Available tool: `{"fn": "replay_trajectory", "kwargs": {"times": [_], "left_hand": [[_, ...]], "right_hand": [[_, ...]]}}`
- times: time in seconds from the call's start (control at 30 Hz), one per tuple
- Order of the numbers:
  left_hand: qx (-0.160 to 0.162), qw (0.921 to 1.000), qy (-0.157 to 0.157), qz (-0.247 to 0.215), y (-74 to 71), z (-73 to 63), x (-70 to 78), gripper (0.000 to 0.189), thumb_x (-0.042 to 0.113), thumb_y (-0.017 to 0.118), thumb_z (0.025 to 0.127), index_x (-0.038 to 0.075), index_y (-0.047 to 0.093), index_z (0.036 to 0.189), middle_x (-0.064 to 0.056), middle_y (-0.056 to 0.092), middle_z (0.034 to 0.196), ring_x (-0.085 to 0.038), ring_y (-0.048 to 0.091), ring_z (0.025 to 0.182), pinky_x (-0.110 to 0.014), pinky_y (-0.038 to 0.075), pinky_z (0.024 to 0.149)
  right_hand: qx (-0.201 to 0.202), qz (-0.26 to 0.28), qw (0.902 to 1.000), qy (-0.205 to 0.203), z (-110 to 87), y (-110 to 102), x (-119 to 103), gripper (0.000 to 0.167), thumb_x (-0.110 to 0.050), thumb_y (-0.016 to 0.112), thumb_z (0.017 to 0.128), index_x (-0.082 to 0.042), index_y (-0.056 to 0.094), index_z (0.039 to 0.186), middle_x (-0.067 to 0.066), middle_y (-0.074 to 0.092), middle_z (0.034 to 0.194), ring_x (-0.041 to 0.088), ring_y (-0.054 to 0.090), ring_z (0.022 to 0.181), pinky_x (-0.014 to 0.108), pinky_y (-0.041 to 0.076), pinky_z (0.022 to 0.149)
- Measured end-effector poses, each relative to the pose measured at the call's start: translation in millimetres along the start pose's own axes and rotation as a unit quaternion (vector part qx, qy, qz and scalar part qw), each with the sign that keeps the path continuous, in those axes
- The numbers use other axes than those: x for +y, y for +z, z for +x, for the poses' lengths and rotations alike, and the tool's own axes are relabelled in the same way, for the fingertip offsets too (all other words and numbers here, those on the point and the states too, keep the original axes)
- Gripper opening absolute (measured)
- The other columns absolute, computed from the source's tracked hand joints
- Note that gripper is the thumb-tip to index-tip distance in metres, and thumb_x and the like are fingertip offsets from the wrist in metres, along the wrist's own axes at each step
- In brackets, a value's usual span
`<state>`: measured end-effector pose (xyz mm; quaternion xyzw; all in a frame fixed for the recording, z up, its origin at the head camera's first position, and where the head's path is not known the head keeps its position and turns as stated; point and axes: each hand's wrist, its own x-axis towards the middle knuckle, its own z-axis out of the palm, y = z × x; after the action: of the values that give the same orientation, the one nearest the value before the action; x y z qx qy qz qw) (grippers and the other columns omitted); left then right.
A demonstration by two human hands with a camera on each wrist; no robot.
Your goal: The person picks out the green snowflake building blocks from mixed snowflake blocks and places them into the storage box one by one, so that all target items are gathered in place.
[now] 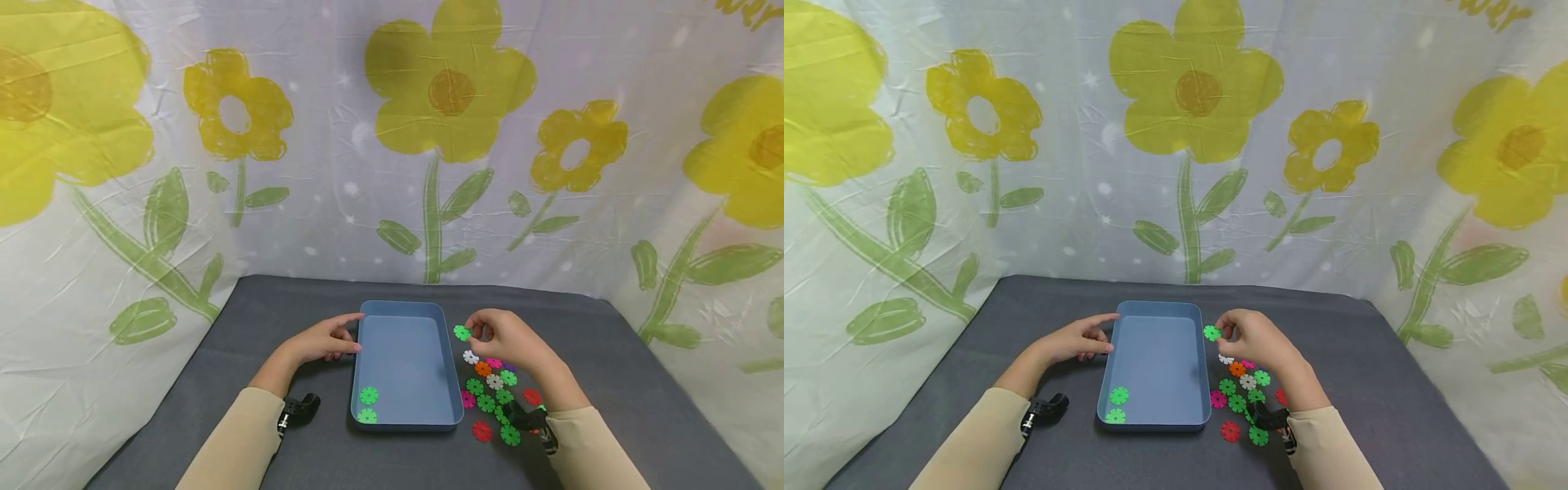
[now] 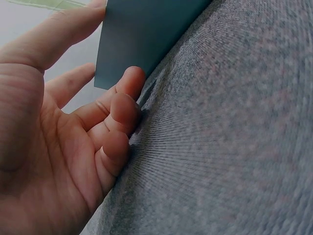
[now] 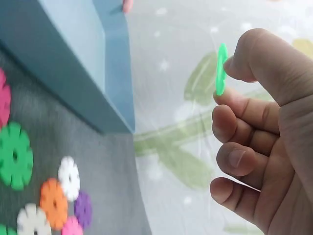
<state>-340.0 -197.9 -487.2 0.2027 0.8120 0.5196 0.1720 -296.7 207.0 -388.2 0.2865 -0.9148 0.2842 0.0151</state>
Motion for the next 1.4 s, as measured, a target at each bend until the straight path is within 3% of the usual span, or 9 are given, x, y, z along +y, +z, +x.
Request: {"fn": "replay_trajectory", "kwargs": {"times": [0.17,0.43,0.97,1.4], "left_hand": [[-0.002,1.0,-0.001,-0.001,-0.9,-0.9,0.3,0.082,0.027,0.077,0.095,0.016,0.032,0.162,-0.007,0.065,0.092,-0.02,0.052,0.067,-0.034,0.042,0.057],[0.001,1.0,-0.003,-0.004,-1.5,-2.4,1.1,0.082,0.027,0.077,0.095,0.017,0.032,0.162,-0.007,0.065,0.093,-0.02,0.052,0.067,-0.034,0.042,0.057],[-0.002,0.9999,-0.006,-0.013,2.6,-3.0,3.6,0.083,0.026,0.076,0.096,0.013,0.03,0.163,-0.006,0.066,0.09,-0.019,0.051,0.064,-0.032,0.042,0.056],[-0.007,0.9999,-0.003,-0.008,-2.3,-5.1,-0.7,0.082,0.027,0.075,0.097,0.014,0.029,0.163,-0.008,0.066,0.091,-0.019,0.052,0.065,-0.032,0.042,0.056]], "right_hand": [[-0.009,0.01,0.9999,-0.008,14.2,11.7,-14.5,0.013,-0.013,0.073,0.091,-0.012,0.07,0.104,-0.006,0.062,0.085,0.013,0.055,0.07,0.031,0.049,0.065],[-0.035,-0.013,0.9978,-0.055,38.4,36.2,-36.0,0.018,-0.015,0.073,0.09,-0.01,0.071,0.107,-0.006,0.06,0.088,0.011,0.048,0.065,0.029,0.043,0.061],[-0.092,-0.025,0.9906,-0.099,66.9,87.0,-50.7,0.015,-0.014,0.074,0.088,-0.01,0.073,0.103,-0.006,0.061,0.084,0.009,0.053,0.07,0.03,0.049,0.068],[-0.162,-0.071,0.9794,-0.097,87.6,108.6,-73.5,0.018,-0.022,0.075,0.089,-0.011,0.075,0.105,-0.007,0.063,0.082,0.007,0.051,0.067,0.026,0.046,0.066]]}}
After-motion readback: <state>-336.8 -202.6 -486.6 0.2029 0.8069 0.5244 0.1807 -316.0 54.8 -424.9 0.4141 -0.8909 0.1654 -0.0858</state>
